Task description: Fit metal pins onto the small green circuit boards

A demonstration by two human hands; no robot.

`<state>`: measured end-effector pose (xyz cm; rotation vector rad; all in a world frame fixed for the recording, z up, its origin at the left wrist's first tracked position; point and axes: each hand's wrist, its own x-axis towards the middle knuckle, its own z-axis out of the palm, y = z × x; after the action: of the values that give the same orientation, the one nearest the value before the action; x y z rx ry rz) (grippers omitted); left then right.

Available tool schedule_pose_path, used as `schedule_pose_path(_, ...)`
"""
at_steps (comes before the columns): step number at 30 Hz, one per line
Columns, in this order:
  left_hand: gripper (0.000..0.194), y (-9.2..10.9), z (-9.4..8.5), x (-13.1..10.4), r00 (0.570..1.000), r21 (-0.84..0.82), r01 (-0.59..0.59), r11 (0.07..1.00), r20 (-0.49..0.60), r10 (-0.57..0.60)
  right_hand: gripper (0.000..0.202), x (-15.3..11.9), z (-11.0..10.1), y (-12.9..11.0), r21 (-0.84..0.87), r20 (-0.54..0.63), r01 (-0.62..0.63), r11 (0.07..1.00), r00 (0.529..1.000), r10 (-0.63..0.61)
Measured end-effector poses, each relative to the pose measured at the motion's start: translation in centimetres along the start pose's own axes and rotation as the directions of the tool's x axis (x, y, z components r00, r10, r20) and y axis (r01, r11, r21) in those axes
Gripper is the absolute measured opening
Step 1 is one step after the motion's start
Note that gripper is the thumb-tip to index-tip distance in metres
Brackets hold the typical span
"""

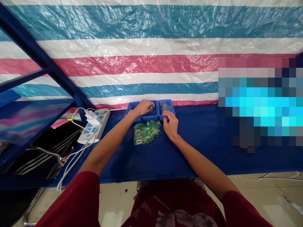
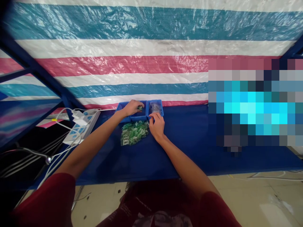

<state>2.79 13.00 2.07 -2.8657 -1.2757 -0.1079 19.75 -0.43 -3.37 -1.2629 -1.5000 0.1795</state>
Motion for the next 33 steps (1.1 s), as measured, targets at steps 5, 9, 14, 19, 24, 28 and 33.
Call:
schedule_pose_path(5, 0.032, 2.0, -2.0, -3.2, 0.954, -0.177, -0.056, 0.983, -0.299, 0.0, 0.027, 0.1, 0.0, 0.1, 0.012, 0.003, -0.014, 1.0, 1.0, 0.014)
schedule_pose_path(9, 0.033, 4.1, -2.4, -7.1, 0.961, -0.192, -0.202, 0.961, -0.231, 0.156, 0.025, 0.2, -0.1, 0.1, 0.034, -0.042, -0.03, 0.999, 0.999, 0.031)
schedule_pose_path(14, 0.034, 4.3, -0.3, -10.3, 0.973, -0.099, -0.206, 0.974, -0.127, 0.193, 0.021, 0.4, -0.2, 0.1, 0.013, -0.084, -0.063, 0.998, 0.994, 0.064)
schedule_pose_path(19, 0.037, 4.6, 0.0, -9.9, 0.946, -0.019, -0.175, 0.984, -0.281, 0.163, 0.022, 0.3, -0.4, 0.2, 0.091, -0.182, -0.173, 0.981, 0.965, 0.187)
schedule_pose_path(24, 0.034, 5.0, -1.2, -4.5, 0.949, -0.07, -0.174, 0.982, -0.279, 0.148, 0.031, 0.4, -0.3, 1.0, 0.28, -0.303, -0.321, 0.904, 0.864, 0.401)
schedule_pose_path(28, 0.061, 4.3, -1.1, 1.3, 0.983, -0.073, -0.177, 0.982, -0.057, 0.173, 0.038, 0.4, -0.1, 1.4, 0.331, -0.254, -0.405, 0.852, 0.832, 0.494)
schedule_pose_path(33, 0.083, 4.2, -0.2, 5.2, 0.951, -0.092, -0.154, 0.984, 0.256, 0.173, 0.045, -0.1, 0.1, 1.5, 0.321, -0.194, -0.453, 0.832, 0.829, 0.525)
